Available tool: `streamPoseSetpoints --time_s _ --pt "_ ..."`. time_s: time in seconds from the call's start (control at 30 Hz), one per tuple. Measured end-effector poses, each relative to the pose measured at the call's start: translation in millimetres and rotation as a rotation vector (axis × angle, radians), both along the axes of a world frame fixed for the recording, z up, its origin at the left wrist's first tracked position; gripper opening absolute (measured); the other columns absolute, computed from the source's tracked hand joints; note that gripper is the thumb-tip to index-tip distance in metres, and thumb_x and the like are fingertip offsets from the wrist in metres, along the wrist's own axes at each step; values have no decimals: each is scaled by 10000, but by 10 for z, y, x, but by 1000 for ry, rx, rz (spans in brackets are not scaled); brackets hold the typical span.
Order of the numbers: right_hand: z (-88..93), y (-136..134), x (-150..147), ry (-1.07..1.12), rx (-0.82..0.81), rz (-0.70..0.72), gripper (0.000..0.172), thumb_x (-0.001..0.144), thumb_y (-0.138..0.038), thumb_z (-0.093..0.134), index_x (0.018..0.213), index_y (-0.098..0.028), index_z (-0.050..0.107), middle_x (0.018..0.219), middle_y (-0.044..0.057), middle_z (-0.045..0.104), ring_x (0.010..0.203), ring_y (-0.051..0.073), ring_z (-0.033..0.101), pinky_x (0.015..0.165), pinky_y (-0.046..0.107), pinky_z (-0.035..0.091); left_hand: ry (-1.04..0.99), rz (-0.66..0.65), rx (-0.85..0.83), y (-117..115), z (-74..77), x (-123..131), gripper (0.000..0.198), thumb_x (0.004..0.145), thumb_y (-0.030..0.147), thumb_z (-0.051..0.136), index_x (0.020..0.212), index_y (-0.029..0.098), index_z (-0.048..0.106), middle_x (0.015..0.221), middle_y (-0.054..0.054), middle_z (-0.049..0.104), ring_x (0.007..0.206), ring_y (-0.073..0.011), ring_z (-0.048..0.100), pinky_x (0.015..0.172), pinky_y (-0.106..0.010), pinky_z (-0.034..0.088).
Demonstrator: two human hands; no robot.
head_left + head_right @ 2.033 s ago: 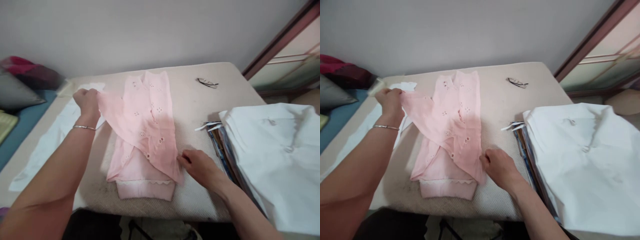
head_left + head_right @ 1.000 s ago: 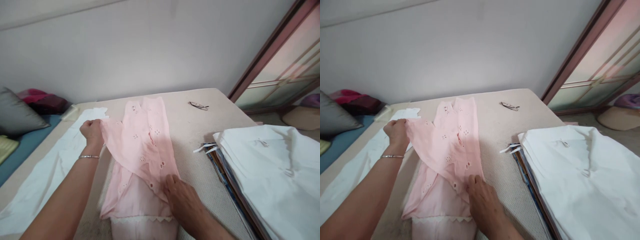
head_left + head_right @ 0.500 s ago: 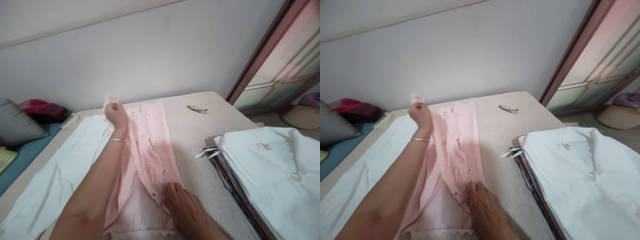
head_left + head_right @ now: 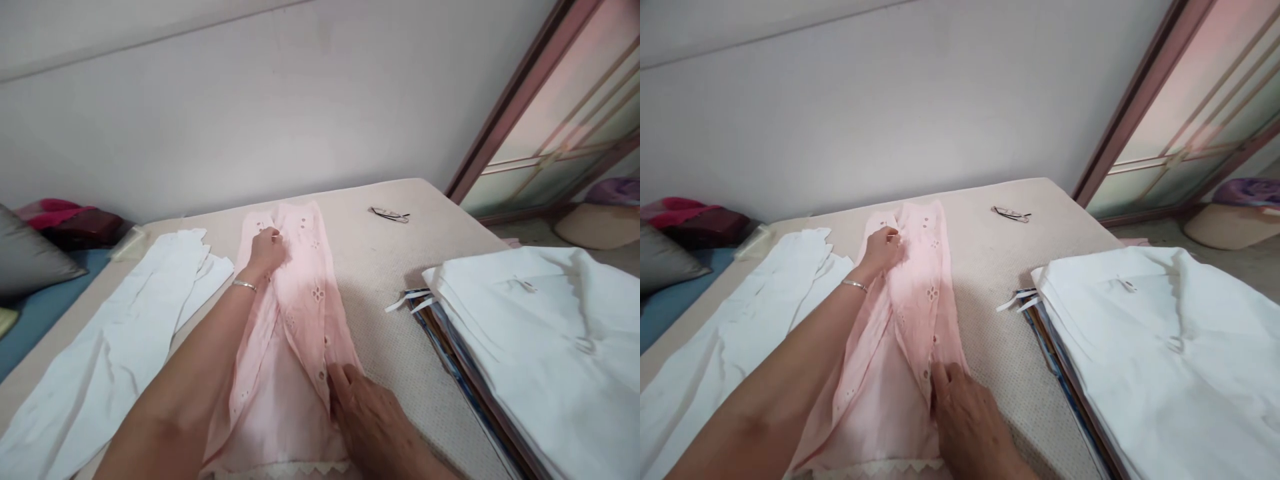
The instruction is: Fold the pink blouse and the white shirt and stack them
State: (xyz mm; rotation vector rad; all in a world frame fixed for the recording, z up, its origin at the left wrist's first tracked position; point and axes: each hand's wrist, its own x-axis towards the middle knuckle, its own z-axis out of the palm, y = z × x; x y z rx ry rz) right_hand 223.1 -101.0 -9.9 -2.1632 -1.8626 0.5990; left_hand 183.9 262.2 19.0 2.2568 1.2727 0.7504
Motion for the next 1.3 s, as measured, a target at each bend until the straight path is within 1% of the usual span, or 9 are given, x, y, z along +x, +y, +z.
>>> streamPoseSetpoints --time_s 0.13,0.27,0.33,0.5,0.63,0.77,1.0,1.2,1.3 --pt "19 -2 9 35 -5 6 266 896 -48 451 1078 -241 462 994 30 611 761 189 613 612 302 272 406 -265 187 -379 -177 -157 460 999 414 403 1361 164 540 1471 -176 510 1374 -299 456 1121 -449 354" --pt "24 8 16 29 18 -5 243 919 -61 457 1085 -237 463 1002 32 616 757 176 609 614 302 262 564 -342 136 -558 -327 -295 667 988 581 382 1521 180 363 1646 -163 238 1515 -331 215 1185 -541 220" --pt "2 9 12 33 23 -8 191 947 -90 449 1071 -234 461 982 30 616 734 168 605 601 303 244 498 -322 85 -471 -256 -332 609 999 567 356 1490 210 411 1604 -143 348 1475 -295 325 1163 -473 289" --pt "-86 6 6 14 75 -16 191 942 -79 439 1044 -240 448 936 13 610 690 163 591 576 306 188 432 141 -98 -81 69 -300 364 969 374 419 1173 173 643 1148 -144 712 1076 -256 667 870 -332 489" --pt "-67 28 13 26 64 -18 169 955 -92 430 1039 -238 443 918 12 614 655 158 576 567 301 179 541 86 -248 54 73 -212 160 715 329 721 745 176 685 735 -105 713 756 -265 697 667 -306 483" --pt "-26 30 13 37 59 -15 151 965 -107 436 1039 -238 446 928 16 615 664 159 576 573 302 194 582 58 -306 70 8 -190 140 631 259 760 650 184 643 545 -55 618 644 -243 658 597 -292 456" --pt "-78 -28 15 26 87 -27 203 943 -93 440 1068 -253 448 944 10 607 686 169 573 582 309 210 447 55 -157 26 6 -309 162 872 346 568 919 196 606 781 -41 676 701 -185 648 603 -256 474" --pt "-14 -2 7 -4 66 -13 288 874 -25 434 1066 -239 446 958 18 617 717 160 595 585 295 261 554 80 60 -183 -64 -304 195 849 280 626 1009 171 602 1008 -162 689 1108 -351 613 1028 -493 385" --pt "-12 5 -22 -46 55 -5 349 839 4 438 1089 -239 442 980 27 617 752 170 620 586 288 297 535 61 239 -191 -11 -114 251 928 284 519 1137 161 585 1141 -198 653 1155 -363 583 1038 -501 375"
